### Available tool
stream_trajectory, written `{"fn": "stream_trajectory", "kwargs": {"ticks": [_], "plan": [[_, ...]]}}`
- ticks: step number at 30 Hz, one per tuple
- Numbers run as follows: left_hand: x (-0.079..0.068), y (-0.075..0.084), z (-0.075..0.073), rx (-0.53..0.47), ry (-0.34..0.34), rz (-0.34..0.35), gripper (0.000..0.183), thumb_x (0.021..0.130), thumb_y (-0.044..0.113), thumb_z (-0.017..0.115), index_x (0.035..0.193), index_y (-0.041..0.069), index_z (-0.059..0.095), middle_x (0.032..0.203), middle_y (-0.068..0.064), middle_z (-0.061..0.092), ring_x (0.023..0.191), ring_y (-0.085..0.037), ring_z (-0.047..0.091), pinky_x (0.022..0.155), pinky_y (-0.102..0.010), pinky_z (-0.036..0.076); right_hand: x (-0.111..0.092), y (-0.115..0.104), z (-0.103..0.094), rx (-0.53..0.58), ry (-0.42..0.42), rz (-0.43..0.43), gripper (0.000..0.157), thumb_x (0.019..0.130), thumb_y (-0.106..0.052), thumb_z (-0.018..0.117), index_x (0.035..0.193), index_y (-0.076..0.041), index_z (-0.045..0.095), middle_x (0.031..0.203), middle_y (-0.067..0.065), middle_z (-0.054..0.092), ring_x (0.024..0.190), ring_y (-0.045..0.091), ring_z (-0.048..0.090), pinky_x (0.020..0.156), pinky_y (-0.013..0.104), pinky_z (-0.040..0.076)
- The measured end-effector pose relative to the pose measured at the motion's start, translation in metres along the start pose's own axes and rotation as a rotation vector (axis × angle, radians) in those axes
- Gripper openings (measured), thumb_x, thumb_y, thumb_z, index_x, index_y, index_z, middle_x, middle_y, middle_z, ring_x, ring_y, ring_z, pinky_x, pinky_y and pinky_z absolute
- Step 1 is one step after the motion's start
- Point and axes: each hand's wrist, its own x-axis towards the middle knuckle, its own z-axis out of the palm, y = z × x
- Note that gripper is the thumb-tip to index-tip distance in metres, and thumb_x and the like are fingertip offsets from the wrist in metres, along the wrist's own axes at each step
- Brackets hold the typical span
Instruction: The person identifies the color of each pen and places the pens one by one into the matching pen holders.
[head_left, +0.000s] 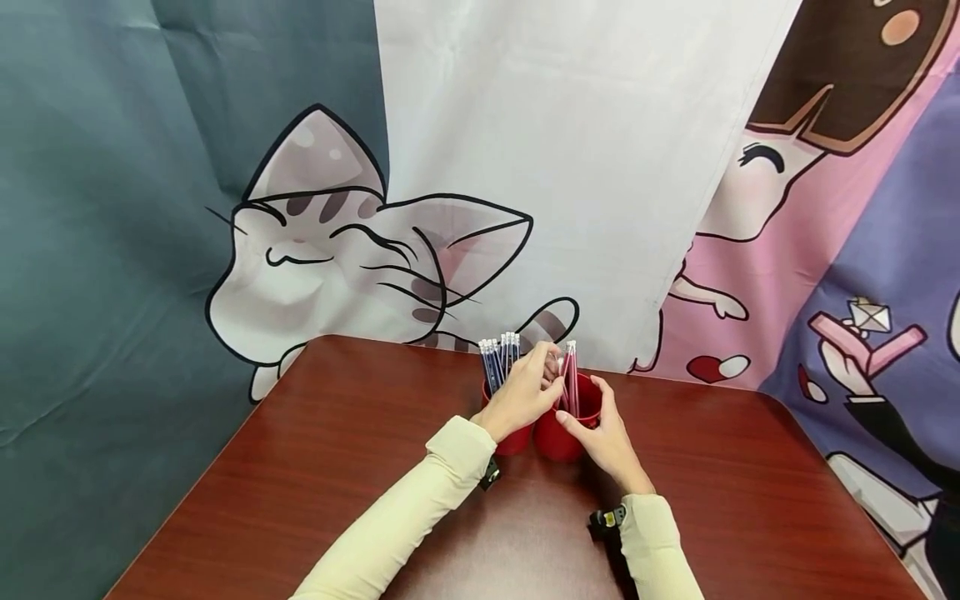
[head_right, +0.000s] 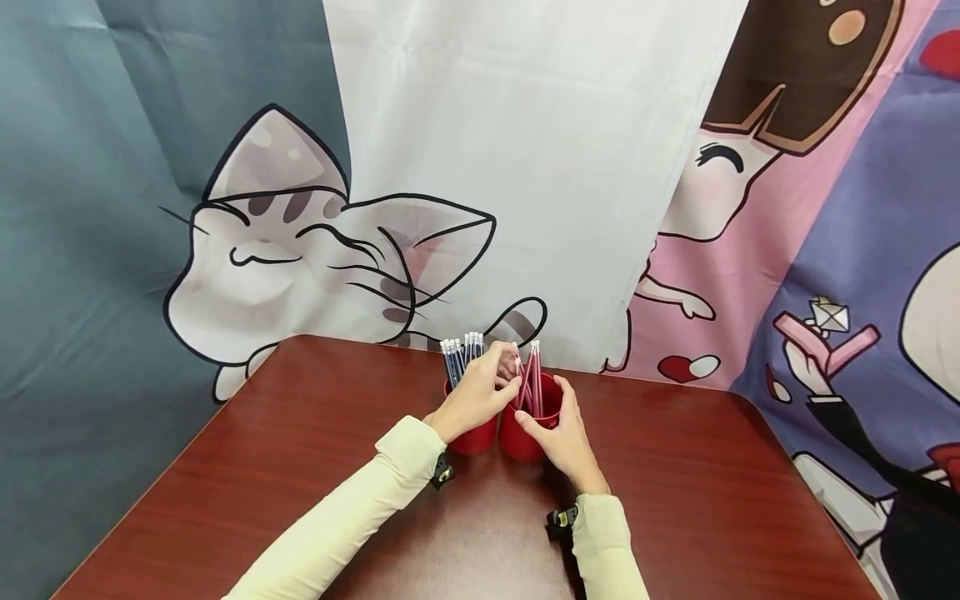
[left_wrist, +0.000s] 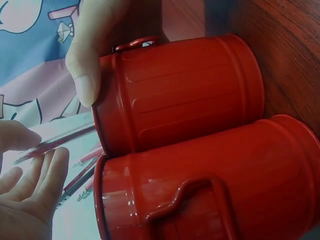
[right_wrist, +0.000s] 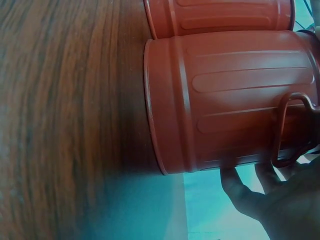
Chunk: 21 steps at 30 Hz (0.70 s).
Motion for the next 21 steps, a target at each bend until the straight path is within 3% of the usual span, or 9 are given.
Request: {"fn": "stream_trajectory", "kwargs": {"ticks": [14, 21], "plan": [[-0.003, -0.001, -0.003, 0.001, -0.005, -0.015, 0.029, 0.084, 0.001, 0.057, 0.111, 0.002, 0.047, 0.089, -0.009, 0.057, 0.072, -0.009, 0.057, 0.067, -0.012, 0.048, -0.002, -0.005, 0.002, 0.017, -0.013, 0.022, 0.081, 0.079, -0.037, 0.07, 0.141, -0.02, 0.02, 0.128, 0.011, 0.045, 0.113, 0.024, 0.047, 0.092, 0.044, 0.041], [-0.005, 0.0, -0.008, -0.055, 0.056, 0.025, 0.025, 0.084, 0.001, 0.057, 0.108, 0.002, 0.049, 0.089, -0.009, 0.055, 0.075, -0.01, 0.059, 0.07, -0.014, 0.05, -0.01, -0.032, -0.003, 0.041, -0.019, 0.025, 0.078, 0.08, -0.025, 0.07, 0.14, -0.012, 0.021, 0.13, 0.02, 0.042, 0.114, 0.034, 0.045, 0.092, 0.049, 0.039]]}}
